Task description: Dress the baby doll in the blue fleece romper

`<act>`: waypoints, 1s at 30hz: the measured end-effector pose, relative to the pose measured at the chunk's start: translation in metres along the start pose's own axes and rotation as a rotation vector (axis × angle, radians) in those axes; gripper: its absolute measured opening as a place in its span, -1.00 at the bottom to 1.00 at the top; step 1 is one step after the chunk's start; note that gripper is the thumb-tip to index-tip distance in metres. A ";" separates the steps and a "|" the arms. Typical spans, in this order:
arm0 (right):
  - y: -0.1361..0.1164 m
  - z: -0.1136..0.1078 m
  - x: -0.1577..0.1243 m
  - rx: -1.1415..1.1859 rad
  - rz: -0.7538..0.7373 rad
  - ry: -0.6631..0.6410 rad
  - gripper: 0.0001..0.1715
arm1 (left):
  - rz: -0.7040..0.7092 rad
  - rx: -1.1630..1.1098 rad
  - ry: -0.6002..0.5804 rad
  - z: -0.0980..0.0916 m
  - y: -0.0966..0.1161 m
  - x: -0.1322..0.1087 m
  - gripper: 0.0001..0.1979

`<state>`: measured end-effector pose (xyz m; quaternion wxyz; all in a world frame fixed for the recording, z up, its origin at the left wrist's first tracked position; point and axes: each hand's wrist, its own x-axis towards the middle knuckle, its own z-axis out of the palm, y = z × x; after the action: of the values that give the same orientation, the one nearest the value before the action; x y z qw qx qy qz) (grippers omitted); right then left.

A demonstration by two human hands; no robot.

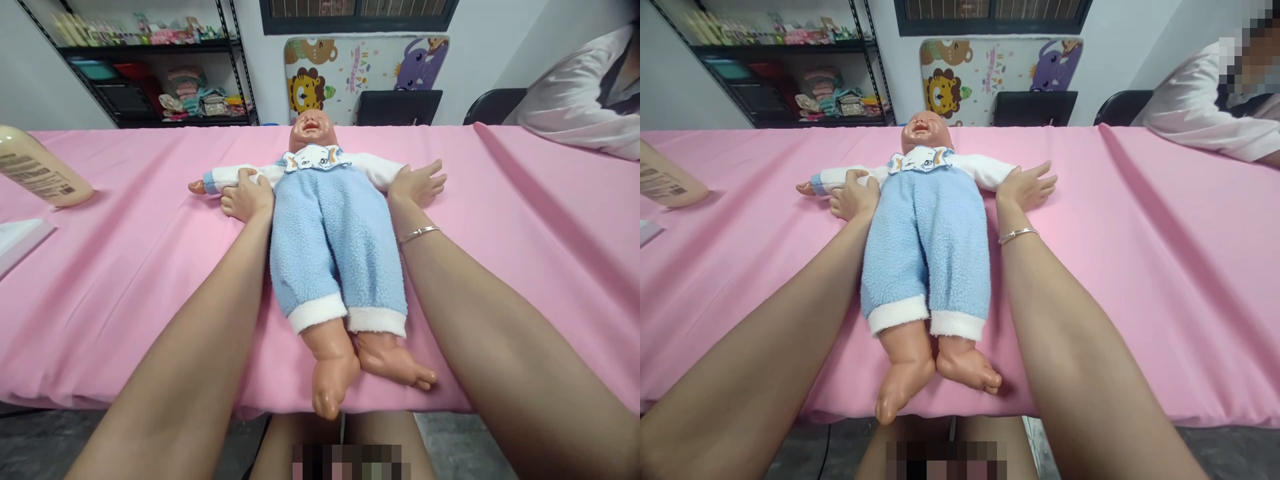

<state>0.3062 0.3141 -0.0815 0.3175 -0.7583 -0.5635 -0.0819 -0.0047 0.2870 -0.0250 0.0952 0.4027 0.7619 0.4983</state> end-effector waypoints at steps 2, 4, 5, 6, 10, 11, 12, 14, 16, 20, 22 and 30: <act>-0.008 -0.003 -0.002 0.005 0.124 0.078 -0.37 | 0.005 -0.045 -0.014 0.003 -0.004 0.004 -0.91; -0.014 -0.011 -0.007 0.013 0.155 0.152 -0.43 | 0.012 -0.044 -0.058 0.002 -0.006 0.007 -0.96; -0.017 -0.016 -0.011 0.022 0.131 0.175 -0.47 | 0.026 -0.032 -0.083 -0.001 -0.007 0.007 -0.96; -0.018 -0.022 -0.016 0.033 0.093 0.185 -0.51 | 0.051 -0.018 -0.109 -0.004 -0.009 0.008 -0.95; -0.027 -0.049 -0.031 0.095 -0.042 0.188 -0.57 | 0.196 0.013 -0.200 -0.019 -0.018 0.015 -0.86; -0.031 -0.054 -0.034 0.127 -0.083 0.199 -0.58 | 0.219 -0.008 -0.201 -0.022 -0.021 0.017 -0.85; -0.036 -0.058 -0.036 0.177 -0.127 0.208 -0.62 | 0.238 -0.036 -0.195 -0.024 -0.023 0.020 -0.84; -0.047 -0.062 -0.039 0.344 -0.179 0.157 -0.78 | 0.292 -0.094 -0.187 -0.029 -0.026 0.023 -0.85; -0.058 -0.060 -0.040 0.555 -0.156 -0.036 -0.84 | 0.376 -0.117 -0.239 -0.032 -0.026 0.023 -0.86; -0.069 -0.052 -0.042 0.836 -0.005 -0.386 -0.53 | 0.459 -0.215 -0.458 -0.031 -0.022 0.018 -0.82; -0.070 -0.052 -0.042 0.972 0.087 -0.463 -0.56 | 0.469 -0.293 -0.532 -0.028 -0.022 0.017 -0.77; -0.057 -0.068 -0.036 1.225 0.186 -0.750 -0.90 | 0.355 -0.414 -0.787 -0.028 -0.021 0.018 -0.70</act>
<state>0.2577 0.2558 -0.0228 0.4766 -0.4662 -0.5122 0.5415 -0.0427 0.2774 -0.0244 0.3681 0.6574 0.4721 0.4576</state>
